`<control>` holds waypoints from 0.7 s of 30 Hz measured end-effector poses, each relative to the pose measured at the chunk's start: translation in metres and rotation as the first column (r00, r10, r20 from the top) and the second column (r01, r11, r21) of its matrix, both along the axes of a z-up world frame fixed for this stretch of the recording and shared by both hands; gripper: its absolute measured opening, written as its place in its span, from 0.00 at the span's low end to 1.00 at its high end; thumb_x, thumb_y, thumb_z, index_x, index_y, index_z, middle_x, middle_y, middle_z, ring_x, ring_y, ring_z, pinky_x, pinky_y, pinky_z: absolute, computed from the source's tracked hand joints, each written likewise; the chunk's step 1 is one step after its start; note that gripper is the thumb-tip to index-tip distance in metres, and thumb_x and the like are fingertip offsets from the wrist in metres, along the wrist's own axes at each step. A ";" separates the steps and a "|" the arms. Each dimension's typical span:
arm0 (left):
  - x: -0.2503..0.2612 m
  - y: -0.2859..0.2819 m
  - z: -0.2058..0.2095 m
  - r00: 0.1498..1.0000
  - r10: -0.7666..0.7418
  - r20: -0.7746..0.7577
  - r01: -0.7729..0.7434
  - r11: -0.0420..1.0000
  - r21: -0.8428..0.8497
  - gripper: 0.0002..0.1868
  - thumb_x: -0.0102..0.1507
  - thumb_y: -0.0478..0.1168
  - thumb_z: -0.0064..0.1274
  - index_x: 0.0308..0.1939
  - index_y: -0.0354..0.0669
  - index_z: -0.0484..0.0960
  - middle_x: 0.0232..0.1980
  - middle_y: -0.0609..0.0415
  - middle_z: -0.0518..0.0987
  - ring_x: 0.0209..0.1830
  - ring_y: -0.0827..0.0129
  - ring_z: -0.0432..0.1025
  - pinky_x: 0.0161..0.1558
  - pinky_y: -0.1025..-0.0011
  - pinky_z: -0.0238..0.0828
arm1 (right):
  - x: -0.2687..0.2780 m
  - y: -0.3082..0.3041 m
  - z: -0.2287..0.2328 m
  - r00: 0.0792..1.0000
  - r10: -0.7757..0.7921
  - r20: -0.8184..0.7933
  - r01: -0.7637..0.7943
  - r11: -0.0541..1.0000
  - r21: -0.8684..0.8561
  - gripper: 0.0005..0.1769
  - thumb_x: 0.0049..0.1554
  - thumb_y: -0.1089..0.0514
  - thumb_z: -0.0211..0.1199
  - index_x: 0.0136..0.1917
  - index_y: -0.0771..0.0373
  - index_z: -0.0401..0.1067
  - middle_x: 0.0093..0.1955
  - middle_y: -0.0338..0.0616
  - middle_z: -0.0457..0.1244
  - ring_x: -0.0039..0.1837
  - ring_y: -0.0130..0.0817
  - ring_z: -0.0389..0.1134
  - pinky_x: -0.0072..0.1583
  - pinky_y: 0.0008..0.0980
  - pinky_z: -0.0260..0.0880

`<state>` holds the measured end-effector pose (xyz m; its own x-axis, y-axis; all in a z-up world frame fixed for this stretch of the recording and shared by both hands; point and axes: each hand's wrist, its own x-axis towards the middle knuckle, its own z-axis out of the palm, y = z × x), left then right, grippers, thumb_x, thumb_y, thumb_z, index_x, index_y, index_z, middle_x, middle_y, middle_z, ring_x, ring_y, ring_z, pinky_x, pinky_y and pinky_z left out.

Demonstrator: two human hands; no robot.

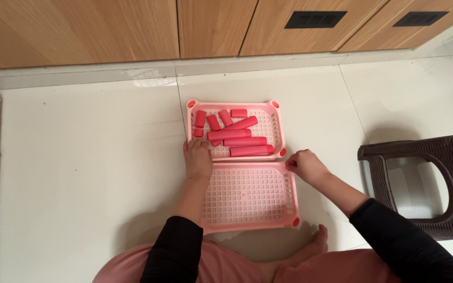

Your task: The person assembles a pink plastic basket by inserting red cylindrical connectors into the corners of two pink trays. They then stack the trays and secure them with additional connectors to form a two-tiered basket.

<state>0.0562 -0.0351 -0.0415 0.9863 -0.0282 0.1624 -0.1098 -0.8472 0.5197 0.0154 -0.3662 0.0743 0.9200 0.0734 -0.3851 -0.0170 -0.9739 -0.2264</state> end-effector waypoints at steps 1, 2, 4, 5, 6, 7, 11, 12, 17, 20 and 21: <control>-0.001 0.000 0.000 1.000 -0.001 -0.006 0.001 1.000 0.002 0.09 0.60 0.34 0.57 0.44 0.40 0.86 0.50 0.50 0.80 0.58 0.56 0.69 0.73 0.50 0.51 | 0.000 -0.001 -0.003 0.999 0.044 0.024 -0.044 0.999 -0.020 0.09 0.54 0.58 0.70 0.47 0.62 0.84 0.47 0.49 0.73 0.47 0.41 0.74 0.53 0.36 0.75; -0.003 0.000 -0.001 1.000 -0.002 -0.012 0.002 1.000 0.003 0.09 0.60 0.34 0.57 0.44 0.40 0.86 0.50 0.50 0.79 0.58 0.56 0.69 0.74 0.50 0.51 | 0.001 -0.003 -0.005 1.000 -0.014 -0.010 0.014 1.000 0.027 0.11 0.52 0.57 0.72 0.48 0.62 0.83 0.47 0.49 0.73 0.46 0.39 0.74 0.52 0.36 0.75; 0.000 -0.002 -0.002 1.000 -0.003 -0.012 0.003 1.000 -0.001 0.09 0.60 0.34 0.57 0.44 0.40 0.85 0.49 0.50 0.79 0.58 0.56 0.69 0.74 0.50 0.51 | 0.008 -0.012 -0.006 0.989 -0.123 -0.081 0.131 0.985 0.112 0.16 0.50 0.55 0.75 0.51 0.62 0.83 0.46 0.48 0.73 0.44 0.36 0.74 0.49 0.36 0.75; -0.001 -0.001 -0.003 1.000 -0.003 -0.011 0.003 1.000 -0.003 0.10 0.60 0.34 0.57 0.45 0.40 0.85 0.50 0.49 0.79 0.58 0.56 0.69 0.74 0.50 0.50 | 0.013 -0.016 -0.007 0.978 -0.177 -0.107 0.190 0.973 0.131 0.17 0.51 0.55 0.74 0.53 0.62 0.82 0.46 0.48 0.73 0.43 0.37 0.74 0.48 0.35 0.76; -0.002 -0.001 -0.004 1.000 -0.004 -0.010 0.004 1.000 -0.005 0.10 0.60 0.34 0.57 0.45 0.40 0.85 0.50 0.49 0.79 0.58 0.56 0.68 0.74 0.49 0.50 | 0.017 -0.021 -0.007 0.964 -0.230 -0.135 0.249 0.957 0.149 0.19 0.52 0.55 0.73 0.55 0.63 0.80 0.46 0.48 0.74 0.42 0.37 0.74 0.47 0.35 0.77; -0.003 0.000 -0.005 1.000 -0.001 0.012 0.001 1.000 -0.015 0.10 0.60 0.34 0.57 0.45 0.39 0.85 0.50 0.49 0.79 0.59 0.55 0.68 0.73 0.49 0.50 | 0.020 -0.025 -0.008 0.945 -0.282 -0.165 0.309 0.937 0.165 0.20 0.53 0.55 0.72 0.57 0.64 0.79 0.46 0.48 0.74 0.41 0.38 0.75 0.46 0.34 0.78; -0.002 0.000 -0.005 1.000 0.001 0.028 0.000 0.999 -0.043 0.10 0.60 0.33 0.56 0.44 0.39 0.85 0.52 0.49 0.79 0.60 0.55 0.68 0.74 0.48 0.49 | 0.022 -0.034 -0.017 0.859 -0.379 -0.345 0.476 0.839 0.265 0.18 0.53 0.53 0.72 0.53 0.67 0.81 0.45 0.46 0.74 0.43 0.30 0.75 0.46 0.32 0.79; -0.002 -0.001 -0.004 1.000 0.001 0.014 -0.001 0.999 -0.046 0.09 0.60 0.33 0.56 0.44 0.40 0.85 0.52 0.50 0.79 0.60 0.56 0.68 0.75 0.48 0.48 | 0.020 -0.035 -0.020 0.845 -0.393 -0.362 0.501 0.817 0.284 0.18 0.53 0.53 0.73 0.53 0.66 0.82 0.45 0.46 0.74 0.43 0.30 0.75 0.47 0.31 0.79; -0.003 0.004 0.018 0.999 0.033 0.026 -0.026 0.975 -0.220 0.09 0.59 0.33 0.60 0.44 0.38 0.85 0.47 0.49 0.81 0.53 0.53 0.71 0.65 0.55 0.61 | 0.015 -0.028 -0.031 0.845 -0.407 -0.348 0.513 0.801 0.309 0.16 0.54 0.53 0.72 0.52 0.65 0.82 0.45 0.46 0.74 0.44 0.32 0.75 0.48 0.31 0.79; -0.001 0.018 0.049 0.990 0.131 0.049 -0.086 0.846 -0.526 0.12 0.59 0.34 0.62 0.46 0.38 0.86 0.45 0.47 0.81 0.43 0.58 0.75 0.51 0.63 0.72 | 0.016 -0.025 -0.028 0.867 -0.397 -0.302 0.480 0.829 0.286 0.15 0.55 0.53 0.71 0.52 0.64 0.82 0.45 0.45 0.74 0.43 0.30 0.75 0.46 0.31 0.78; -0.002 0.027 0.059 0.983 0.174 0.056 -0.101 0.775 -0.624 0.13 0.58 0.33 0.62 0.47 0.39 0.86 0.45 0.47 0.80 0.40 0.60 0.77 0.46 0.65 0.75 | 0.015 -0.023 -0.028 0.876 -0.388 -0.285 0.463 0.843 0.275 0.15 0.56 0.52 0.70 0.52 0.64 0.82 0.45 0.44 0.74 0.43 0.30 0.75 0.46 0.32 0.77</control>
